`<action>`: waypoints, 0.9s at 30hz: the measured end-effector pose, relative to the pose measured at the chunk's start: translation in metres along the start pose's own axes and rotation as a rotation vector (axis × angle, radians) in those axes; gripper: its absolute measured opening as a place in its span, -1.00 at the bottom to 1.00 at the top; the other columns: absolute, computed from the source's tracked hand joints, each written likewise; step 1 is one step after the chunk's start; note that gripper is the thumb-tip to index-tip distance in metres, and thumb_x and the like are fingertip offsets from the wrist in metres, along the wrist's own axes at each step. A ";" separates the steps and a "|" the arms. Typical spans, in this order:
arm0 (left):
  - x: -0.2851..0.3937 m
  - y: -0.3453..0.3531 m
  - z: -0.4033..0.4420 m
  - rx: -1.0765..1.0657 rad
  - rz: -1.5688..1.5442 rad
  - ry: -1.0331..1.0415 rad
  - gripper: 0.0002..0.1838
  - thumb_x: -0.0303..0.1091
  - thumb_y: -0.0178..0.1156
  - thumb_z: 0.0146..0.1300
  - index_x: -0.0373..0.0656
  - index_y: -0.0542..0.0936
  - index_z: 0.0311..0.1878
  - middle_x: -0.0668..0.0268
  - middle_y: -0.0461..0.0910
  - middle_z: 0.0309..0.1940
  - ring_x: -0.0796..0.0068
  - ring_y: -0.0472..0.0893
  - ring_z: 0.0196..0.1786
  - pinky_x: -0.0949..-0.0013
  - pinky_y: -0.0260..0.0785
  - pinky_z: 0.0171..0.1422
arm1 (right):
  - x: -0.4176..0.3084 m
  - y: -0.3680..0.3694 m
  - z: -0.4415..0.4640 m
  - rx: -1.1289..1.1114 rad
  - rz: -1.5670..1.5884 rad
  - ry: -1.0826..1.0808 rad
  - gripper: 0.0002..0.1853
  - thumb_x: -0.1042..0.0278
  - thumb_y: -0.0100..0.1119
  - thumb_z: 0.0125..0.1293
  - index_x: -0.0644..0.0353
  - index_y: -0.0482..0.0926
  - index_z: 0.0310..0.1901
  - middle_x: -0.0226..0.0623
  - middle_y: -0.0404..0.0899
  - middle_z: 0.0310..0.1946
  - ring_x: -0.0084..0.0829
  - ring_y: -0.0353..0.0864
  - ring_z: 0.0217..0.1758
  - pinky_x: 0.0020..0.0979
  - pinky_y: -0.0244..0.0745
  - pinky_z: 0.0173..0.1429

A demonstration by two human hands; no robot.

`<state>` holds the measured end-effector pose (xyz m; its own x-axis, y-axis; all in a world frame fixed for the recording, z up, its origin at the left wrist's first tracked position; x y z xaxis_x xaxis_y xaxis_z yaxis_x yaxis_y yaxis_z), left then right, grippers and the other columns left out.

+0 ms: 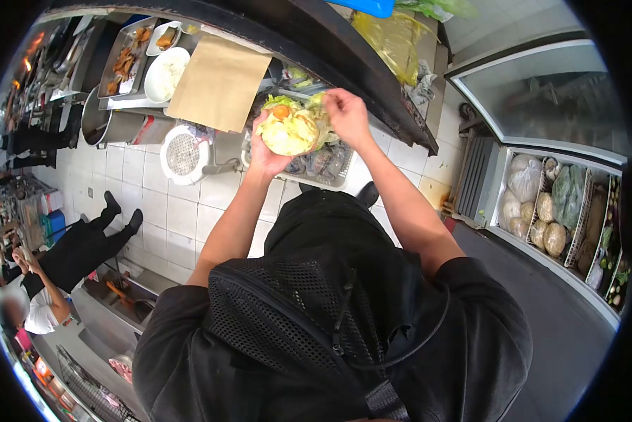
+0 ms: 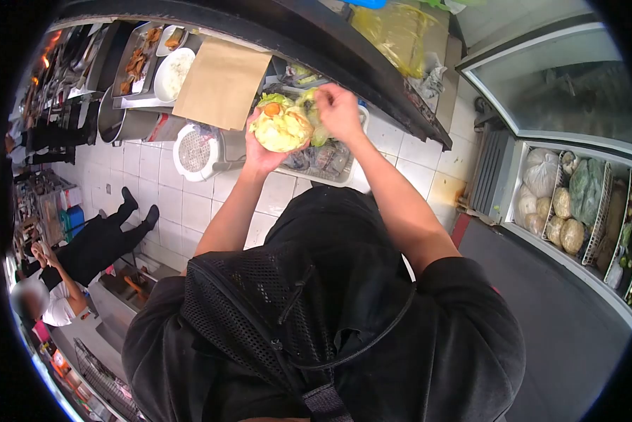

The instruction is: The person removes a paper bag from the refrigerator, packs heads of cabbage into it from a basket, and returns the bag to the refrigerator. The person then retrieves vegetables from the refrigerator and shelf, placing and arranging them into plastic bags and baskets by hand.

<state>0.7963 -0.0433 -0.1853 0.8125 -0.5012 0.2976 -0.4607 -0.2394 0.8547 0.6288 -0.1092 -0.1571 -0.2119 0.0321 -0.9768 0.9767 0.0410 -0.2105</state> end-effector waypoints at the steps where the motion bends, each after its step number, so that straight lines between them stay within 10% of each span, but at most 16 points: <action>1: 0.000 -0.003 -0.002 -0.016 -0.049 -0.025 -0.21 0.38 -0.01 0.31 -0.03 0.38 0.38 0.06 0.47 0.30 -0.07 0.48 0.32 -0.32 0.35 0.30 | 0.006 -0.005 0.003 -0.004 0.002 0.000 -0.87 0.45 0.21 0.36 0.27 0.65 -0.12 -0.26 0.63 -0.50 -0.59 0.50 -0.45 -0.45 0.45 -0.31; 4: 0.000 -0.007 -0.007 -0.017 -0.108 -0.050 -0.17 0.39 -0.02 0.31 -0.05 0.34 0.41 0.01 0.43 0.33 -0.17 0.44 0.35 -0.37 0.31 0.32 | 0.048 -0.006 0.011 -0.159 -0.399 -0.047 -0.72 0.25 0.10 0.45 0.27 0.66 -0.03 -0.05 0.72 -0.25 -0.04 0.71 -0.19 -0.19 0.55 -0.08; 8: 0.000 -0.016 -0.006 0.077 -0.093 -0.022 -0.21 0.37 0.04 0.27 -0.03 0.40 0.36 0.10 0.47 0.30 -0.04 0.46 0.34 -0.41 0.30 0.31 | 0.064 0.013 -0.003 -0.308 -0.329 -0.051 -0.59 0.15 0.13 0.45 0.19 0.57 0.21 0.04 0.61 0.07 -0.05 0.63 0.08 -0.19 0.49 0.11; 19: -0.005 -0.027 -0.006 0.072 -0.033 0.093 -0.30 0.30 -0.04 0.35 -0.04 0.44 0.33 0.16 0.51 0.27 0.11 0.52 0.28 -0.08 0.36 0.37 | -0.021 0.047 -0.035 -0.194 -0.275 -0.377 -0.80 0.49 0.15 0.34 0.26 0.62 -0.03 -0.04 0.54 -0.25 0.04 0.59 -0.14 -0.19 0.52 -0.06; 27: 0.011 -0.023 -0.019 -0.177 -0.225 0.071 -0.08 0.44 -0.04 0.25 -0.04 0.26 0.49 0.08 0.33 0.43 -0.27 0.29 0.44 -0.39 0.25 0.38 | 0.069 0.010 -0.001 0.068 0.130 0.060 -0.84 0.49 0.18 0.41 0.29 0.65 -0.05 -0.36 0.68 -0.27 -0.61 0.58 -0.24 -0.51 0.50 -0.06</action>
<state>0.8232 -0.0273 -0.1934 0.9130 -0.3910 0.1162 -0.2021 -0.1862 0.9615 0.6234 -0.1052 -0.2266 -0.0829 0.0920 -0.9923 0.9956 -0.0352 -0.0865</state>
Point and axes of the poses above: each hand's wrist, its own z-axis towards the middle knuckle, its own y-axis out of the palm, x = y × z, the point moved 6 cm from there along z, towards the middle knuckle
